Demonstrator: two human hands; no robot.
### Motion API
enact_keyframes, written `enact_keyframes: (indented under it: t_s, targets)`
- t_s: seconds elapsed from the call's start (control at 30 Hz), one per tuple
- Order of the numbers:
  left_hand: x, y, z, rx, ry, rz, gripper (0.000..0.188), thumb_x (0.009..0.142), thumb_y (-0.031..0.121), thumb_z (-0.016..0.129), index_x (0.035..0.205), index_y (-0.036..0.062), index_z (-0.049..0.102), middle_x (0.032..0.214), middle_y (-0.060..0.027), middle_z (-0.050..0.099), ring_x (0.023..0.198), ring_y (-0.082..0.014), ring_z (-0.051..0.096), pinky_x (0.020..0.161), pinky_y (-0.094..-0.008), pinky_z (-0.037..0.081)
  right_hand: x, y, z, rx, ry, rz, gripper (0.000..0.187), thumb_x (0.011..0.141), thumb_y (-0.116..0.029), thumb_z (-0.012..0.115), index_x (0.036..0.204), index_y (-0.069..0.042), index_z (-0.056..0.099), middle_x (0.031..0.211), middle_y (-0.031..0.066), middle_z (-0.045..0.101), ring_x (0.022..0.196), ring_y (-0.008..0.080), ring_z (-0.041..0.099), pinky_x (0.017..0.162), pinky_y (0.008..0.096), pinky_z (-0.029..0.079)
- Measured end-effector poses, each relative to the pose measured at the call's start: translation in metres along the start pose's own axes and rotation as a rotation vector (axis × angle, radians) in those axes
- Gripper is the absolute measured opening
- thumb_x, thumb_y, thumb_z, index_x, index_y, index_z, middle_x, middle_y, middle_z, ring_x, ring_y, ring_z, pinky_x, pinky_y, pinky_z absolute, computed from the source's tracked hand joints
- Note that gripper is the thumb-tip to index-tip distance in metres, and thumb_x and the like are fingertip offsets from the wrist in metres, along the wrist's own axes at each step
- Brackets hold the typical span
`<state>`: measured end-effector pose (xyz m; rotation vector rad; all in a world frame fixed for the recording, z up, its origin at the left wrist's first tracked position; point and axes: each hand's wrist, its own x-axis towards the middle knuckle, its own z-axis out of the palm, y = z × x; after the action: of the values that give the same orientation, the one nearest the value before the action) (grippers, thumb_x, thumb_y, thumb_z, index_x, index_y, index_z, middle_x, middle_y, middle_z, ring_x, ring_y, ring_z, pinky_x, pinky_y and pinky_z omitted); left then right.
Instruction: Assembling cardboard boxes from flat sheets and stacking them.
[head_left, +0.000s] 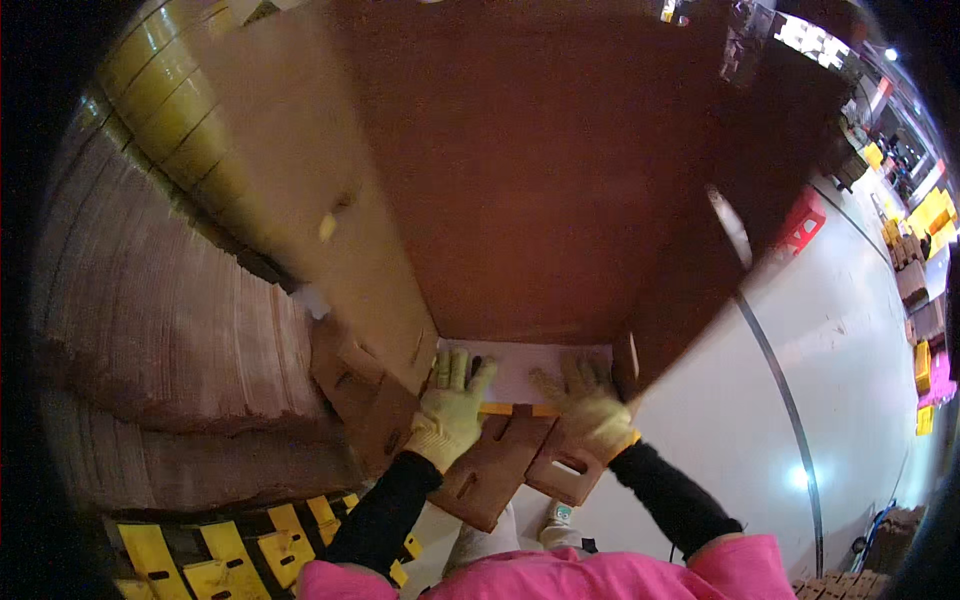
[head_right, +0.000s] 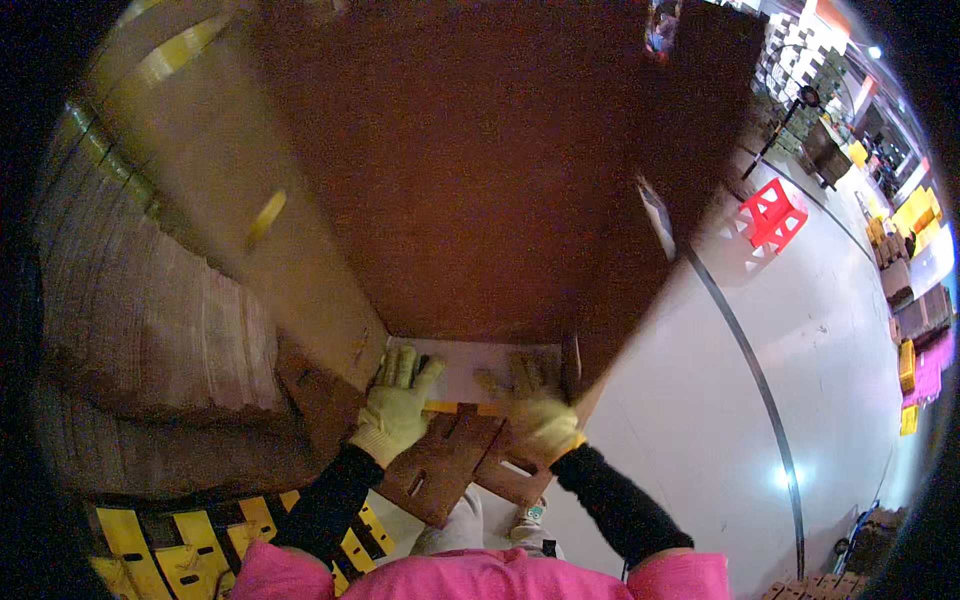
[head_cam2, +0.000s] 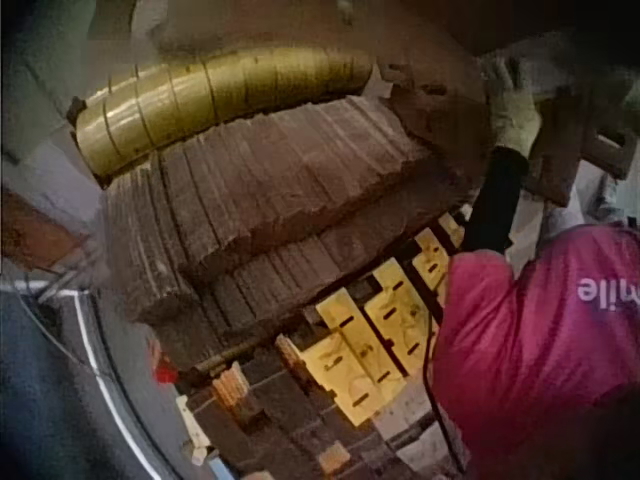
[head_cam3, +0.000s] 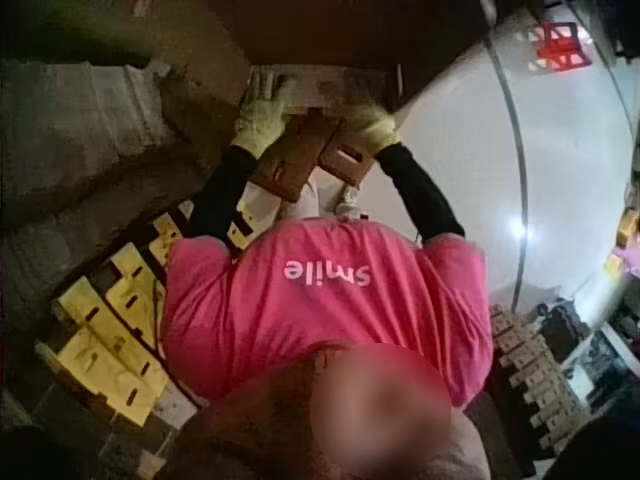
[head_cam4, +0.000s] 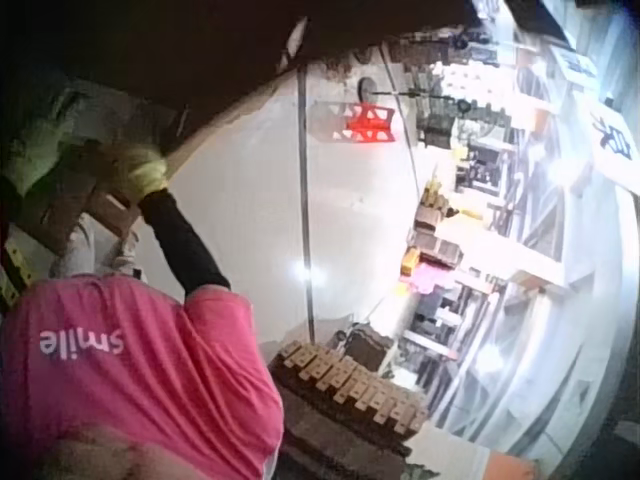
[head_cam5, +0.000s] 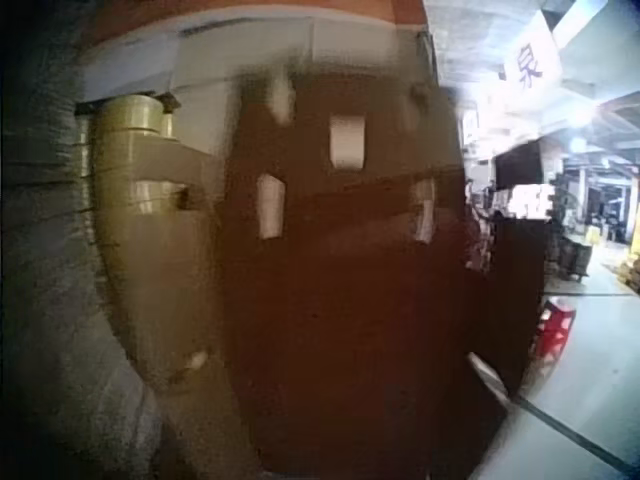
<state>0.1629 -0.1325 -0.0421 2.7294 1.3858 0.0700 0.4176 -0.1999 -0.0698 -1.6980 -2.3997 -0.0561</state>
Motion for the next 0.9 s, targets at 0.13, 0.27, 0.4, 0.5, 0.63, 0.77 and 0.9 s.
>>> enact_keyframes:
  t_s: [0.13, 0.27, 0.4, 0.5, 0.63, 0.77, 0.9]
  targets:
    - [0.017, -0.019, -0.049, -0.147, -0.255, 0.063, 0.075, 0.082, 0.016, 0.073, 0.152, 0.0163, 0.047, 0.150, -0.0281, 0.044, 0.136, -0.0499, 0.046, 0.113, -0.0534, 0.042, 0.005, -0.004, -0.013, 0.008, -0.048, 0.012, 0.066, 0.088, -0.013, 0.058, 0.152, -0.024, 0.049, 0.146, 0.0313, 0.049, 0.136, 0.0474, 0.048, 0.116, 0.0649, 0.032]
    - [0.052, -0.034, -0.084, -0.088, -0.470, 0.068, 0.071, 0.084, 0.033, 0.072, 0.148, 0.0136, 0.051, 0.149, -0.0225, 0.050, 0.124, -0.0447, 0.059, 0.106, -0.0489, 0.049, 0.017, -0.003, -0.034, 0.122, -0.226, 0.002, 0.063, 0.090, -0.010, 0.054, 0.151, -0.024, 0.050, 0.135, 0.0295, 0.055, 0.121, 0.0457, 0.057, 0.101, 0.0537, 0.048]
    - [0.109, -0.013, -0.128, -0.294, -0.669, 0.073, 0.101, 0.082, 0.065, 0.068, 0.158, 0.0067, 0.038, 0.154, -0.0253, 0.048, 0.139, -0.0405, 0.050, 0.116, -0.0431, 0.040, 0.038, -0.039, -0.052, 0.310, -0.230, 0.003, 0.055, 0.093, -0.017, 0.055, 0.148, -0.014, 0.052, 0.120, 0.0247, 0.062, 0.101, 0.0406, 0.065, 0.088, 0.0471, 0.054]
    - [0.160, 0.093, -0.130, -0.569, -0.472, 0.124, 0.108, 0.085, 0.063, 0.067, 0.159, -0.0045, 0.027, 0.159, -0.0276, 0.040, 0.150, -0.0374, 0.037, 0.123, -0.0447, 0.030, 0.041, -0.063, -0.001, 0.377, -0.053, -0.052, 0.043, 0.089, -0.019, 0.060, 0.130, -0.008, 0.064, 0.102, 0.0199, 0.069, 0.094, 0.0366, 0.069, 0.082, 0.0485, 0.055]
    - [0.175, 0.160, -0.119, -0.412, -0.498, 0.160, 0.075, 0.090, 0.035, 0.063, 0.155, 0.0063, 0.039, 0.149, -0.0259, 0.052, 0.138, -0.0433, 0.050, 0.115, -0.0531, 0.039, 0.028, -0.121, -0.065, 0.277, -0.166, -0.353, 0.038, 0.083, -0.022, 0.064, 0.118, -0.008, 0.070, 0.105, 0.0153, 0.070, 0.100, 0.0316, 0.070, 0.090, 0.0469, 0.054]
    - [0.161, 0.123, -0.072, -0.256, -0.452, 0.333, 0.044, 0.087, 0.017, 0.058, 0.130, 0.0057, 0.061, 0.121, -0.0275, 0.068, 0.118, -0.0440, 0.063, 0.100, -0.0514, 0.051, -0.032, -0.111, -0.097, 0.499, 0.259, -0.595, 0.047, 0.079, -0.025, 0.065, 0.121, -0.005, 0.066, 0.121, 0.0139, 0.067, 0.123, 0.0298, 0.062, 0.112, 0.0464, 0.044]
    - [0.103, 0.065, -0.102, 0.153, -0.457, 0.133, 0.038, 0.089, 0.012, 0.063, 0.127, 0.0174, 0.068, 0.122, -0.0173, 0.070, 0.118, -0.0351, 0.065, 0.105, -0.0482, 0.048, -0.138, 0.001, -0.099, 0.394, 0.236, -0.241, 0.045, 0.079, -0.004, 0.065, 0.123, -0.012, 0.068, 0.130, 0.0103, 0.066, 0.127, 0.0328, 0.060, 0.106, 0.0472, 0.052]
